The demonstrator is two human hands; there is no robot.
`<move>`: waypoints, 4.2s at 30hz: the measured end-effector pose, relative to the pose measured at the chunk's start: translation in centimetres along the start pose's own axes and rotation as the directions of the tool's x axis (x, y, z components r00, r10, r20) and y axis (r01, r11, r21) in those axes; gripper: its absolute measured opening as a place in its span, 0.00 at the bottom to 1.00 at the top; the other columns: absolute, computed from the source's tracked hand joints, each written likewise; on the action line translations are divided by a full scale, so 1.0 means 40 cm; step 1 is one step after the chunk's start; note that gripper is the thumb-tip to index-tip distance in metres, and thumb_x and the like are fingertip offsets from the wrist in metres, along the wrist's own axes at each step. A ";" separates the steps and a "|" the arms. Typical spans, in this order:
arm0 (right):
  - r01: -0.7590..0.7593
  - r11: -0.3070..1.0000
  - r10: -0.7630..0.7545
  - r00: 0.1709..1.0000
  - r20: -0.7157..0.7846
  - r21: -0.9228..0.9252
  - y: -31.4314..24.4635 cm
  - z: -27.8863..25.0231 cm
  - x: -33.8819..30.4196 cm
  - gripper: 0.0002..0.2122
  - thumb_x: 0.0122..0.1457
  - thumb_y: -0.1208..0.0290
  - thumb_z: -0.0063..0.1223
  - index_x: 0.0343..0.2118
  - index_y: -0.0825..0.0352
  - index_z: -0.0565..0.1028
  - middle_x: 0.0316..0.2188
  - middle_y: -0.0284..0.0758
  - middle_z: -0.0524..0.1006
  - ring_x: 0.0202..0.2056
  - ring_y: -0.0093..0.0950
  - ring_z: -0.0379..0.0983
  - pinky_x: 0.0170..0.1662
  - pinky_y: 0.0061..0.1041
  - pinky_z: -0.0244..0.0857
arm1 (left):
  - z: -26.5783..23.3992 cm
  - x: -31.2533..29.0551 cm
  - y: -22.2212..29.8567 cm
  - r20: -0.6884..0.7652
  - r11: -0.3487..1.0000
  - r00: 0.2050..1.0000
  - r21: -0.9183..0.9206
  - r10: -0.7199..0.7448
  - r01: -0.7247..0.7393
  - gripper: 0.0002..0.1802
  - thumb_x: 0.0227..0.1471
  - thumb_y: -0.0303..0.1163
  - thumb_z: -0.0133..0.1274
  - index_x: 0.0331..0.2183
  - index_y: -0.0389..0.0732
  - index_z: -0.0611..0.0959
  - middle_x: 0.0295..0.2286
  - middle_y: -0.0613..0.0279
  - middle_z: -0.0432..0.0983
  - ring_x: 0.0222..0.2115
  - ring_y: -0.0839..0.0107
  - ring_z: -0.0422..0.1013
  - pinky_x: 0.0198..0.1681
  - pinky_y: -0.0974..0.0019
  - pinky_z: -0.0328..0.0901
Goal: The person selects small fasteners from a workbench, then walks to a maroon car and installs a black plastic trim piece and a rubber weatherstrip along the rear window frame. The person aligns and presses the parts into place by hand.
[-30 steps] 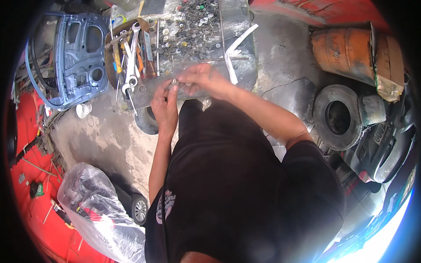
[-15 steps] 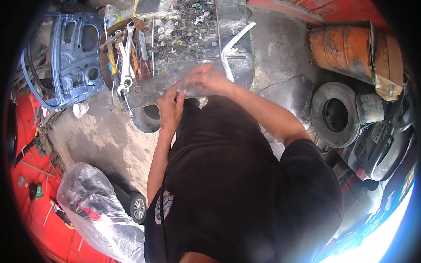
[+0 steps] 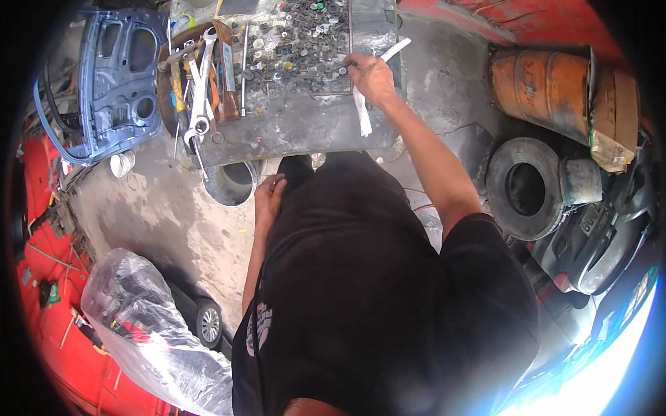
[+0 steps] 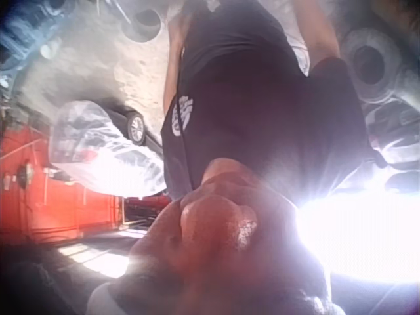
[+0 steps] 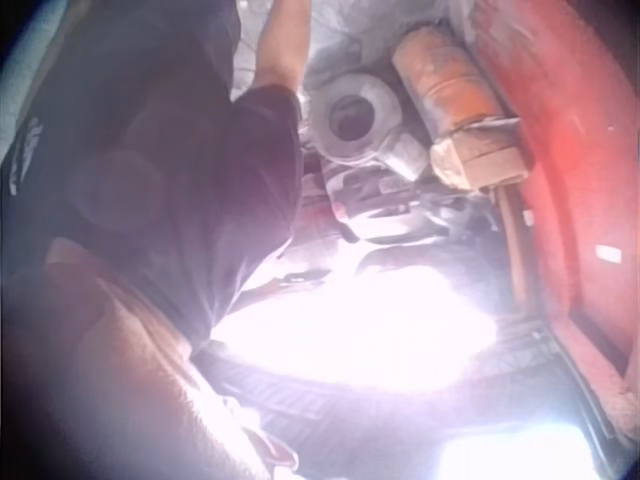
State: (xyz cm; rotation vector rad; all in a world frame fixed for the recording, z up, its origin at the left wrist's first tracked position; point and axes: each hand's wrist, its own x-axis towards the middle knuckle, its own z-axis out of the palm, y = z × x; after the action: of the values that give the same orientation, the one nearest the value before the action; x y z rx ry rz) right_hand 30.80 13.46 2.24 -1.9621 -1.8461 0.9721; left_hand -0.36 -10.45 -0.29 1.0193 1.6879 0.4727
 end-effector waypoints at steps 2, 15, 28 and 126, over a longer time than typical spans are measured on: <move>0.116 0.977 -0.115 0.993 0.017 -0.177 0.018 0.008 0.000 0.12 0.56 0.64 0.53 0.42 0.59 0.79 0.31 0.43 0.80 0.36 0.44 0.78 0.42 0.40 0.70 | 0.007 -0.017 -0.060 0.025 0.994 0.994 -0.043 -0.103 0.104 0.15 0.55 0.33 0.55 0.42 0.34 0.82 0.35 0.49 0.81 0.35 0.63 0.77 0.41 0.64 0.69; 0.195 0.928 -0.206 0.979 -0.001 -0.316 -0.051 0.061 0.037 0.19 0.59 0.62 0.52 0.54 0.54 0.71 0.30 0.43 0.80 0.33 0.45 0.78 0.37 0.43 0.72 | 0.007 -0.020 -0.161 -0.069 0.998 0.996 -0.020 -0.056 0.055 0.16 0.55 0.34 0.55 0.41 0.32 0.83 0.35 0.48 0.80 0.37 0.62 0.76 0.43 0.65 0.67; 0.275 0.921 -0.253 0.961 0.112 -0.275 -0.108 0.138 0.040 0.20 0.58 0.68 0.49 0.55 0.55 0.71 0.32 0.41 0.80 0.35 0.41 0.78 0.38 0.40 0.71 | 0.015 -0.041 -0.271 -0.086 0.972 0.980 -0.169 -0.181 0.165 0.15 0.55 0.32 0.56 0.41 0.32 0.82 0.24 0.63 0.76 0.23 0.78 0.66 0.27 0.72 0.61; 0.169 0.943 -0.163 0.986 0.046 -0.285 -0.136 0.019 0.264 0.22 0.57 0.69 0.46 0.57 0.56 0.69 0.39 0.49 0.78 0.42 0.47 0.76 0.46 0.44 0.69 | -0.021 -0.105 -0.356 -0.125 0.903 0.910 -0.237 -0.395 0.360 0.17 0.56 0.35 0.54 0.39 0.30 0.83 0.20 0.64 0.74 0.19 0.77 0.65 0.23 0.70 0.61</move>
State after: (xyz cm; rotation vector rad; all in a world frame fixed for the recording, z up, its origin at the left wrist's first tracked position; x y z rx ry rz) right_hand 25.69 24.22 2.10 -1.9131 -2.2319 0.7097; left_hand -6.41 -21.65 -7.98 0.4881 1.8898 0.4763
